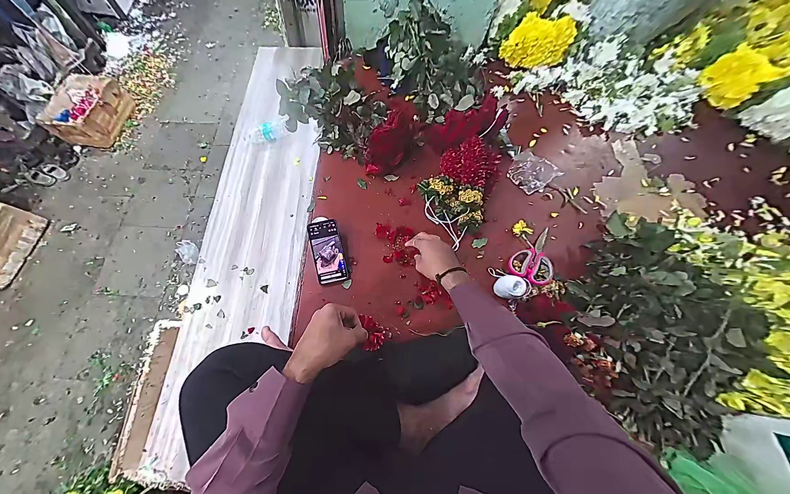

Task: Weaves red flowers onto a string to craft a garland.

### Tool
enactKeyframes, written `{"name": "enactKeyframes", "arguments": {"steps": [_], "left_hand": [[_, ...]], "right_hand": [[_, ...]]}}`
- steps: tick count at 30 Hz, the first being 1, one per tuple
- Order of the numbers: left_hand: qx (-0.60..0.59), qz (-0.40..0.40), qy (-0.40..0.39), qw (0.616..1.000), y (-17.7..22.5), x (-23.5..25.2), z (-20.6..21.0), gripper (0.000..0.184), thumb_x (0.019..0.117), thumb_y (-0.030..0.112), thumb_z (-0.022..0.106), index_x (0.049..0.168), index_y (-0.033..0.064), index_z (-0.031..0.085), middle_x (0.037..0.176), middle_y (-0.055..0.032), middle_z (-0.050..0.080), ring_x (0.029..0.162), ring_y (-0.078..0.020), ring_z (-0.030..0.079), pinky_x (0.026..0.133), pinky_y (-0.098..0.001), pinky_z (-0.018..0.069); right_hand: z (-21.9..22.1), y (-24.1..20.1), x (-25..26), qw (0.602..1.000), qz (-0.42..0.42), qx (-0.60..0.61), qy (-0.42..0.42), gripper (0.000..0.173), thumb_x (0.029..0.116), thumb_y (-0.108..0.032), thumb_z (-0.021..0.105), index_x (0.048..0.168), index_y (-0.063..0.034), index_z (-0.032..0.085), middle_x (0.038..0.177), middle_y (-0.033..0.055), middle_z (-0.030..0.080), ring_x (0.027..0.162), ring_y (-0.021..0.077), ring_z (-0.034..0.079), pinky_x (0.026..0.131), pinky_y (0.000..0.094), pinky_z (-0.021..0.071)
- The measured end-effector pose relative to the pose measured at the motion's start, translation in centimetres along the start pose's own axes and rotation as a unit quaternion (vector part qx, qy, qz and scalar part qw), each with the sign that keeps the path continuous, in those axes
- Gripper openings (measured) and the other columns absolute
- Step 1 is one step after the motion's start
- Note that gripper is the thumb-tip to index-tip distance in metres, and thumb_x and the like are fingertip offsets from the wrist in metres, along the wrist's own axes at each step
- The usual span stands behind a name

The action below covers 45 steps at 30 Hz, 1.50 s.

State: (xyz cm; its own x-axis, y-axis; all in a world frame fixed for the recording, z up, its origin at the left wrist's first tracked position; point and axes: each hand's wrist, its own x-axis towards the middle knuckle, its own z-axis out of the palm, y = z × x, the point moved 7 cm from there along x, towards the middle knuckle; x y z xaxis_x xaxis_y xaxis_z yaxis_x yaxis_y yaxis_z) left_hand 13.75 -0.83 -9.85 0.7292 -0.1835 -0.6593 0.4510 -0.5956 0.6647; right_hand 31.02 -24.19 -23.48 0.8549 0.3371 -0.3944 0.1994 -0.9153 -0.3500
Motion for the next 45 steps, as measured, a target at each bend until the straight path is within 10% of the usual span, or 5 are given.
{"name": "enactKeyframes", "arguments": {"steps": [8,12,22,36,45], "left_hand": [[0.029,-0.014,0.017,0.999,-0.3,0.0,-0.2,0.018,0.0866,0.031,0.072,0.08,0.0142,0.07,0.066,0.0015,0.063,0.058,-0.0133,0.059,0.057,-0.0392,0.0498],[0.06,-0.006,0.022,0.998,-0.1,-0.2,-0.2,0.017,0.0868,0.03,0.07,0.083,0.0141,0.072,0.07,-0.0001,0.066,0.064,-0.0163,0.063,0.062,-0.045,0.0529],[0.076,0.002,0.035,0.996,0.0,-0.2,-0.5,0.017,0.0874,0.031,0.07,0.085,0.014,0.073,0.072,-0.0005,0.068,0.067,-0.0174,0.065,0.065,-0.0473,0.0542],[0.088,-0.007,0.017,0.996,-0.3,0.0,0.0,0.018,0.0875,0.032,0.07,0.084,0.0151,0.073,0.069,0.0004,0.067,0.063,-0.0161,0.063,0.062,-0.0457,0.0534],[0.076,-0.009,0.017,0.997,-0.4,-0.1,-0.1,0.018,0.0877,0.031,0.071,0.083,0.0139,0.073,0.067,-0.0005,0.066,0.059,-0.0154,0.062,0.059,-0.0437,0.0536]], "right_hand": [[-0.9,1.2,-0.7,0.986,0.083,0.143,0.027,0.043,0.085,-0.003,0.066,0.124,-0.0177,0.074,0.112,0.0126,0.072,0.102,0.0319,0.068,0.091,0.0589,0.0543],[-2.1,1.0,-5.7,0.91,0.144,0.387,0.029,0.019,0.0945,-0.01,0.07,0.112,-0.0146,0.074,0.094,0.01,0.076,0.069,0.0234,0.071,0.059,0.0427,0.0587],[-3.2,-4.2,-11.8,0.764,0.078,0.636,0.078,0.019,0.0964,-0.006,0.068,0.113,0.0034,0.069,0.089,0.0182,0.075,0.067,0.0209,0.07,0.056,0.0308,0.0567],[-3.3,-5.2,-11.8,0.787,0.024,0.612,0.068,0.015,0.0941,0.0,0.059,0.095,0.002,0.073,0.082,0.0153,0.072,0.064,0.0206,0.067,0.059,0.0336,0.0584],[-3.7,-6.2,-12.0,0.838,-0.009,0.542,0.057,0.028,0.0826,0.001,0.078,0.11,-0.0048,0.076,0.096,0.0117,0.076,0.079,0.0221,0.074,0.074,0.0388,0.0642]]}}
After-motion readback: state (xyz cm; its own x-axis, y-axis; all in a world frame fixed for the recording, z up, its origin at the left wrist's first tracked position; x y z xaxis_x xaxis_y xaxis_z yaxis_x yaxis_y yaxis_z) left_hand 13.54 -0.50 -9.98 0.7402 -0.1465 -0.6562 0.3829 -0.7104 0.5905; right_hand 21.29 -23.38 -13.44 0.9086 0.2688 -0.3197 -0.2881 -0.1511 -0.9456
